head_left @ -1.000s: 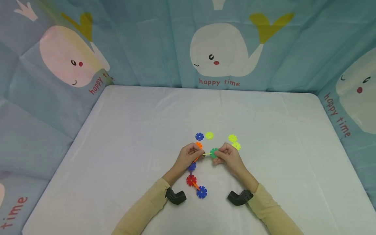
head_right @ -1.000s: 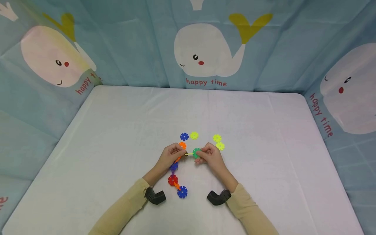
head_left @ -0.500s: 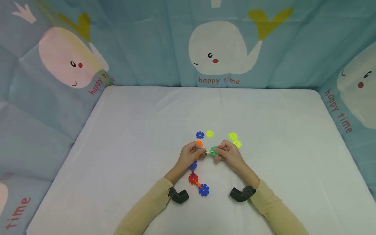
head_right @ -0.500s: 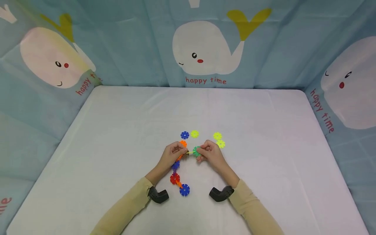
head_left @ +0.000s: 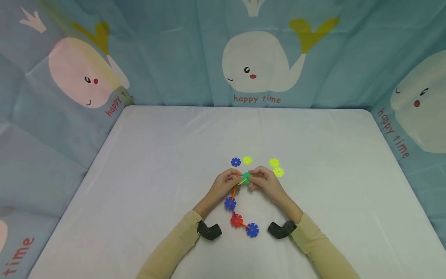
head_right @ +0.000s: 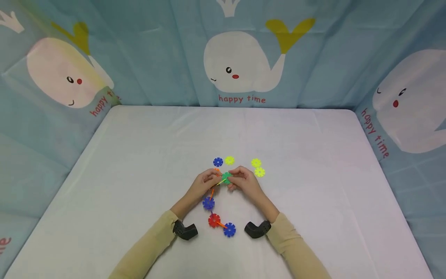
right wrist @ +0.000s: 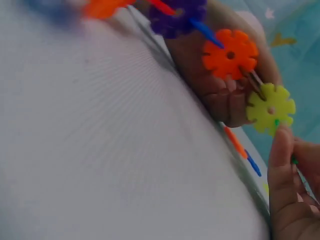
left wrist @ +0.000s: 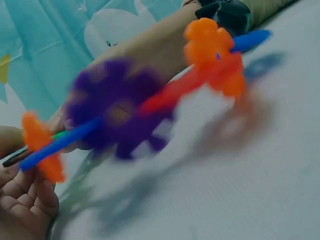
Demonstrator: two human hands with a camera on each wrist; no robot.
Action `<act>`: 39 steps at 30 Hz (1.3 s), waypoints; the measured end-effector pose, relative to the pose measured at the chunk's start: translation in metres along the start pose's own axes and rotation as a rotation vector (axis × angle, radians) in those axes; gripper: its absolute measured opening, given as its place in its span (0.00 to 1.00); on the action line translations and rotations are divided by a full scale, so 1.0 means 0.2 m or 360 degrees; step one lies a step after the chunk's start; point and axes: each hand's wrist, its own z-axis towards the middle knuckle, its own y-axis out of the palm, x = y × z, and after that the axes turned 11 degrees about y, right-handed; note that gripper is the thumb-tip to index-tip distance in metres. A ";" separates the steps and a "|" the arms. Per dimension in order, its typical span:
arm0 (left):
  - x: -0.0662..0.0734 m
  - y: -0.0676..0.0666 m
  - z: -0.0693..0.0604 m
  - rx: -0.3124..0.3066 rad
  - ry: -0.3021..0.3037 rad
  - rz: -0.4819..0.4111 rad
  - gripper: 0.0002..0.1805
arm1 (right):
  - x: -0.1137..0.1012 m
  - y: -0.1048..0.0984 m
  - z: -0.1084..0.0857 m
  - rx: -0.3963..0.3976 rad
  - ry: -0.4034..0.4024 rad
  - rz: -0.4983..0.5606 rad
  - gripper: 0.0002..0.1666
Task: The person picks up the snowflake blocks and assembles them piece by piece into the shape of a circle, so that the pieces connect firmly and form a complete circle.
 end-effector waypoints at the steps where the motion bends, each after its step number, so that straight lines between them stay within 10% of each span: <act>1: 0.00 0.00 0.00 -0.0035 0.0005 0.0017 0.11 | 0.00 0.00 0.00 -0.0028 -0.0012 -0.0046 0.12; 11: -0.01 -0.01 -0.01 -0.0091 -0.0020 -0.0016 0.10 | -0.04 -0.03 0.06 0.0262 -0.0590 -0.1427 0.17; 14: -0.01 -0.01 0.00 -0.0104 -0.0037 -0.0063 0.09 | -0.04 -0.03 0.06 0.0294 -0.0683 -0.1598 0.14; 39: -0.01 -0.02 -0.01 -0.0098 -0.0065 -0.0157 0.09 | -0.03 -0.03 0.05 0.0224 -0.0577 -0.1448 0.21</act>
